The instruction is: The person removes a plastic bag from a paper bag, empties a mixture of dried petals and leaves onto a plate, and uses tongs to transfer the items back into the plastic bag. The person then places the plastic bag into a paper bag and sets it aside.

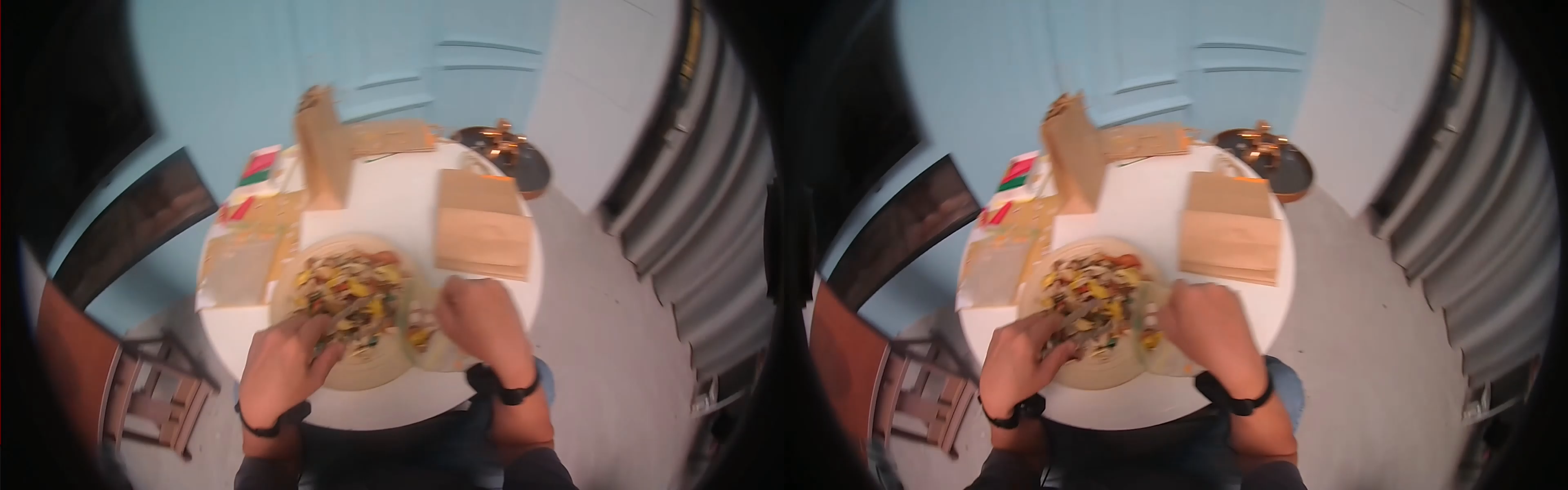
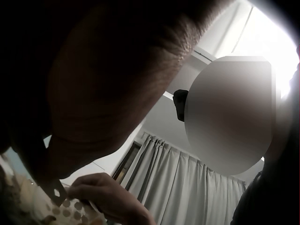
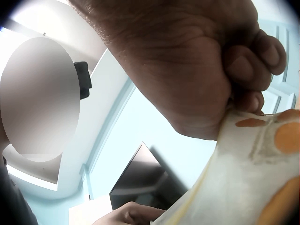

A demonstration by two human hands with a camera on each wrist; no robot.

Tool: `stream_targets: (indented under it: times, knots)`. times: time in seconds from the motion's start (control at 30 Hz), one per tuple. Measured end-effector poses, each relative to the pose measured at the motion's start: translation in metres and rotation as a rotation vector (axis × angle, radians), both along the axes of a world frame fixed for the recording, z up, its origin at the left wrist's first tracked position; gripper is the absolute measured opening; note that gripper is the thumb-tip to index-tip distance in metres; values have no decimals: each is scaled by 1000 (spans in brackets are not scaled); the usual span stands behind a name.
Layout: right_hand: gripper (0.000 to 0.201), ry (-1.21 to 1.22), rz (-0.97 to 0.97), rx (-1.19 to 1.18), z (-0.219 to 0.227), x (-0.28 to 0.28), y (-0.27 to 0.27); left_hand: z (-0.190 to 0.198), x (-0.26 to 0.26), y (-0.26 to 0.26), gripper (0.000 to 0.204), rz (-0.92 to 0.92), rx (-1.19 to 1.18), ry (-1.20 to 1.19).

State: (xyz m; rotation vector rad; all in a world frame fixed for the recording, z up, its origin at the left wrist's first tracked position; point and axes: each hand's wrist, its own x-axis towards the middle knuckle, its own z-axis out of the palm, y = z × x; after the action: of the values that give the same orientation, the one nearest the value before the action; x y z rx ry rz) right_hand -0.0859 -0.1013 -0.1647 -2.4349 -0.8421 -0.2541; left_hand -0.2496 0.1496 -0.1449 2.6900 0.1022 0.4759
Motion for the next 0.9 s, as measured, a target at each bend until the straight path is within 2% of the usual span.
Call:
stream_targets:
  times: [0.07, 0.2, 0.3, 0.6, 0.9]
  knots:
    - [19, -17, 3, 24, 6, -1, -2, 4, -6, 15, 35, 137, -24, 14]
    - [19, -63, 15, 36, 6, -1, -4, -6, -16, 52, 31, 372, 72, 48]
    - [17, -51, 8, 31, 5, -2, -1, -20, -18, 78, 27, 432, 114, 183]
    - [16, -6, -20, -16, 5, -5, 5, -5, -23, 72, 30, 306, 48, 447]
    - [17, -32, -4, -33, 4, -6, 7, -10, -29, 76, 27, 226, 61, 355]
